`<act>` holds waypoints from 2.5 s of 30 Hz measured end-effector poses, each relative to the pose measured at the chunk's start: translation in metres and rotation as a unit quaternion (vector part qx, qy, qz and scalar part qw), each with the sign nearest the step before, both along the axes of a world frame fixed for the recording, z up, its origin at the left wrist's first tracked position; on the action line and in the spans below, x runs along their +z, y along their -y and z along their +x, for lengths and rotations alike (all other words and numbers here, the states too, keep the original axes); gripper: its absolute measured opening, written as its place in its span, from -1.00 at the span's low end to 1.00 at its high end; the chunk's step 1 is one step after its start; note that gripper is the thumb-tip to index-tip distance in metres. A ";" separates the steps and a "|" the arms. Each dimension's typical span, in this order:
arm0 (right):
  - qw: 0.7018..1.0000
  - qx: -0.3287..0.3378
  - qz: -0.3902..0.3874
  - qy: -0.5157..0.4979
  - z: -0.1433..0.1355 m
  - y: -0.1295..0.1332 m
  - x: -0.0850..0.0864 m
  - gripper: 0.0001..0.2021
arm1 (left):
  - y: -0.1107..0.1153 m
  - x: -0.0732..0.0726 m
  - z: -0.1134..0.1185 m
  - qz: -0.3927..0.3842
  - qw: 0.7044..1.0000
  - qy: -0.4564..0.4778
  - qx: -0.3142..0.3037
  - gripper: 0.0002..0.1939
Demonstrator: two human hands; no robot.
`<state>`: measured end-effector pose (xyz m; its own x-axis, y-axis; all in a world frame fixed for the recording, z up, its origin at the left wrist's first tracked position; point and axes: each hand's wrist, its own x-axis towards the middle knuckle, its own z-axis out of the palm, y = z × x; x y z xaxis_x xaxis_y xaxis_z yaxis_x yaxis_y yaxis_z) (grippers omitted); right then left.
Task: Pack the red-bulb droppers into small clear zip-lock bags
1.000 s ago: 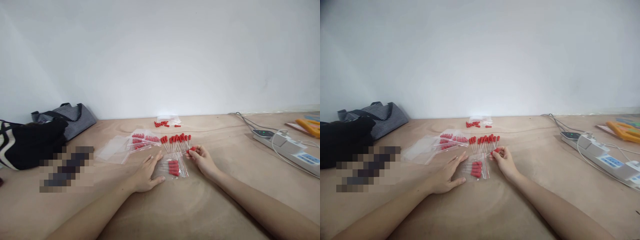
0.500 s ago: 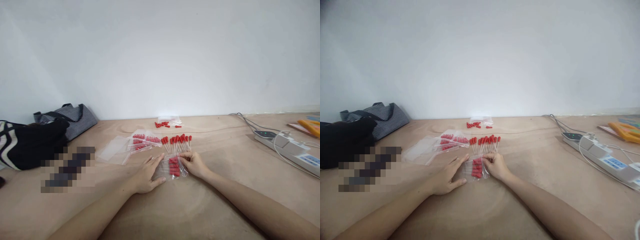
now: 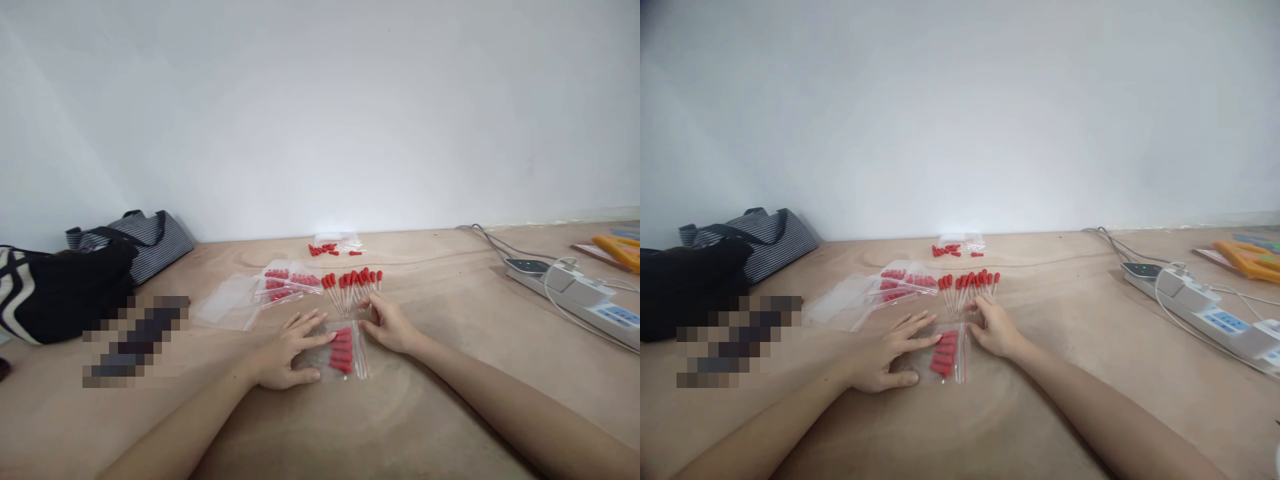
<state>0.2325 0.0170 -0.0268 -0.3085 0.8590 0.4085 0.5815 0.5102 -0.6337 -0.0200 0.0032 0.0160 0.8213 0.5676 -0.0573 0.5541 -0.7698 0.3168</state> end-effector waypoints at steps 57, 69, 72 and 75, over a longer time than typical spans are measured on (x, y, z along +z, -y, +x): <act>0.860 0.094 0.440 0.242 -0.006 -0.007 0.000 -0.78 | -0.010 -0.022 -0.005 0.168 0.968 0.186 -0.010 -0.61; 0.889 0.065 0.414 0.185 -0.007 -0.004 0.000 -0.85 | -0.014 -0.022 -0.005 0.417 0.893 0.156 -0.071 -0.81; 0.883 0.062 0.422 0.194 -0.013 -0.003 0.002 -0.86 | -0.014 -0.017 0.000 0.441 0.874 0.180 -0.098 -0.85; 0.868 0.058 0.453 0.197 -0.028 -0.002 0.003 -0.86 | -0.014 -0.016 0.004 0.460 0.856 0.210 -0.112 -0.89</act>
<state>0.2044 0.0190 -0.0242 -0.6400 0.1948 0.7433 0.5735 0.7649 0.2933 -0.0162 0.0173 0.0001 0.7539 0.0404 0.6557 0.3470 -0.8720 -0.3453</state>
